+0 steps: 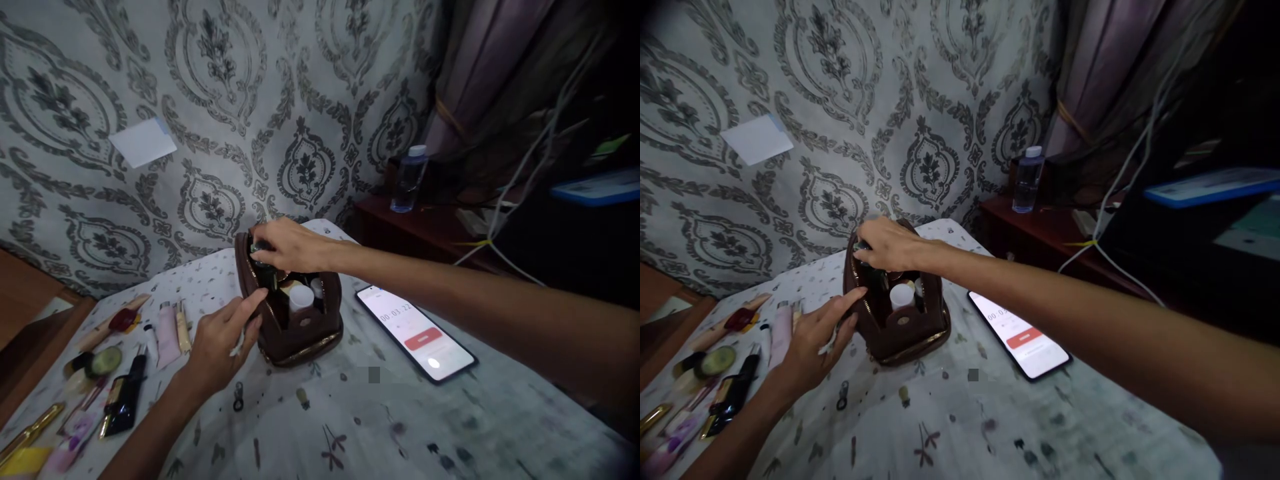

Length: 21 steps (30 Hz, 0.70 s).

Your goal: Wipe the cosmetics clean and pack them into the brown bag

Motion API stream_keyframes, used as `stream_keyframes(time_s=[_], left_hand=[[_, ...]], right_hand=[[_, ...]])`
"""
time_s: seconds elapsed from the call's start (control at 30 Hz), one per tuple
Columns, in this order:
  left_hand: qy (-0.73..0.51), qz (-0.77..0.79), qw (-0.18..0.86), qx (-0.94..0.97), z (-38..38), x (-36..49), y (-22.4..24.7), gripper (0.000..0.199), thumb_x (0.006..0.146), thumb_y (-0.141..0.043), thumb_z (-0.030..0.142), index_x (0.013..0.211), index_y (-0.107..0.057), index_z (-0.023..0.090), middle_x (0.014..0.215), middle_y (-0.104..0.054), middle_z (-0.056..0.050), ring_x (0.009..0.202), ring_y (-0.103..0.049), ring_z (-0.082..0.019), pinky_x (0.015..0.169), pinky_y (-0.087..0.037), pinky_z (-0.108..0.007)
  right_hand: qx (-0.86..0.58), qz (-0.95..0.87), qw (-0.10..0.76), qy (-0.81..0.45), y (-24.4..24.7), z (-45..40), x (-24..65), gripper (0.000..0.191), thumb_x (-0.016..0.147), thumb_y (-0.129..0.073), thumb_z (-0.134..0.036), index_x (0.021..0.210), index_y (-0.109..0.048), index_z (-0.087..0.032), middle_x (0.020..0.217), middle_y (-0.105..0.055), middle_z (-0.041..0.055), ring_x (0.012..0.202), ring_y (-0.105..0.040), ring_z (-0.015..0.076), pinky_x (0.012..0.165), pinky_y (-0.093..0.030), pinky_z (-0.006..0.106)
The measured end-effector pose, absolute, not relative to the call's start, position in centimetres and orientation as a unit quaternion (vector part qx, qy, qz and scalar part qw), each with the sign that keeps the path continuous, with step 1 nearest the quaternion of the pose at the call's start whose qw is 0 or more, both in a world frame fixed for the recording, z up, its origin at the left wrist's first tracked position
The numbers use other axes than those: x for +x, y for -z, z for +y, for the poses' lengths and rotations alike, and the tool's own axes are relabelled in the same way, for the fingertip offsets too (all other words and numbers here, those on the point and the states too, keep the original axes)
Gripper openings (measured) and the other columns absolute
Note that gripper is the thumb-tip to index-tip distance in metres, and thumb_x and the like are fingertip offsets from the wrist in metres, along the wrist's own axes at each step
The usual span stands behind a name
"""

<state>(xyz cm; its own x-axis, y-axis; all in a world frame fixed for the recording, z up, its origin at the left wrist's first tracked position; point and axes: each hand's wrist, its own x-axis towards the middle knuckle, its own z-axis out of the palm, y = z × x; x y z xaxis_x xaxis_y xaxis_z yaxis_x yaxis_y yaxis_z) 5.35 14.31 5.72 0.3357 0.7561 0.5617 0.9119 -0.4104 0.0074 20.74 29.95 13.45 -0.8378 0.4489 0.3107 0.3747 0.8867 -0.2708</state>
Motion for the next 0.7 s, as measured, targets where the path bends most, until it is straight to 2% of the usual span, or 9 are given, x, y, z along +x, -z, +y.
stream_keyframes(time_s=[0.17, 0.3, 0.5, 0.6, 0.7], left_hand=[[0.253, -0.514, 0.143, -0.807, 14.2, 5.2, -5.6, 0.043, 0.098, -0.043, 0.019, 0.141, -0.042, 0.022, 0.103, -0.072, -0.009, 0.083, -0.071, -0.016, 0.072, -0.056, -0.022], [0.251, -0.520, 0.130, -0.806, 14.0, 5.2, -5.5, 0.045, 0.098, -0.044, 0.019, 0.143, -0.040, 0.023, 0.109, -0.072, -0.009, 0.087, -0.071, -0.017, 0.075, -0.056, -0.024], [0.246, -0.536, 0.103, -0.801, 13.8, 5.3, -5.6, 0.047, 0.100, -0.042, 0.023, 0.146, -0.038, 0.025, 0.113, -0.072, -0.009, 0.089, -0.072, -0.018, 0.076, -0.057, -0.025], [0.240, -0.540, 0.111, -0.799, 13.8, 5.5, -5.7, 0.042, 0.100, -0.039, 0.024, 0.142, -0.042, 0.021, 0.112, -0.073, -0.010, 0.087, -0.073, -0.018, 0.072, -0.057, -0.025], [0.244, -0.538, 0.122, -0.798, 13.9, 5.6, -5.7, 0.040, 0.100, -0.039, 0.024, 0.139, -0.044, 0.019, 0.114, -0.072, -0.011, 0.088, -0.073, -0.018, 0.069, -0.057, -0.025]], right_hand=[[-0.183, -0.972, 0.129, -0.075, -12.0, 30.7, 19.3, 0.013, 0.088, -0.060, -0.023, 0.093, -0.067, -0.013, 0.093, -0.070, 0.0100, 0.078, -0.063, 0.0187, 0.063, -0.039, 0.026], [-0.197, -0.972, 0.090, -0.092, -11.2, 31.2, 18.5, 0.008, 0.083, -0.062, -0.016, 0.088, -0.067, -0.013, 0.085, -0.070, 0.0099, 0.073, -0.064, 0.0189, 0.059, -0.039, 0.026], [-0.230, -0.963, 0.099, -0.097, -11.1, 30.5, 18.4, 0.004, 0.080, -0.065, -0.012, 0.082, -0.068, -0.014, 0.072, -0.068, 0.0085, 0.063, -0.064, 0.0195, 0.052, -0.037, 0.026], [-0.232, -0.959, 0.122, -0.105, -11.4, 30.0, 18.7, 0.006, 0.077, -0.066, -0.009, 0.076, -0.068, -0.014, 0.068, -0.067, 0.0066, 0.061, -0.064, 0.0177, 0.053, -0.039, 0.025], [-0.237, -0.958, 0.100, -0.122, -12.4, 30.0, 18.9, 0.008, 0.082, -0.062, -0.014, 0.084, -0.070, -0.014, 0.063, -0.067, 0.0045, 0.063, -0.065, 0.0174, 0.058, -0.042, 0.023]])
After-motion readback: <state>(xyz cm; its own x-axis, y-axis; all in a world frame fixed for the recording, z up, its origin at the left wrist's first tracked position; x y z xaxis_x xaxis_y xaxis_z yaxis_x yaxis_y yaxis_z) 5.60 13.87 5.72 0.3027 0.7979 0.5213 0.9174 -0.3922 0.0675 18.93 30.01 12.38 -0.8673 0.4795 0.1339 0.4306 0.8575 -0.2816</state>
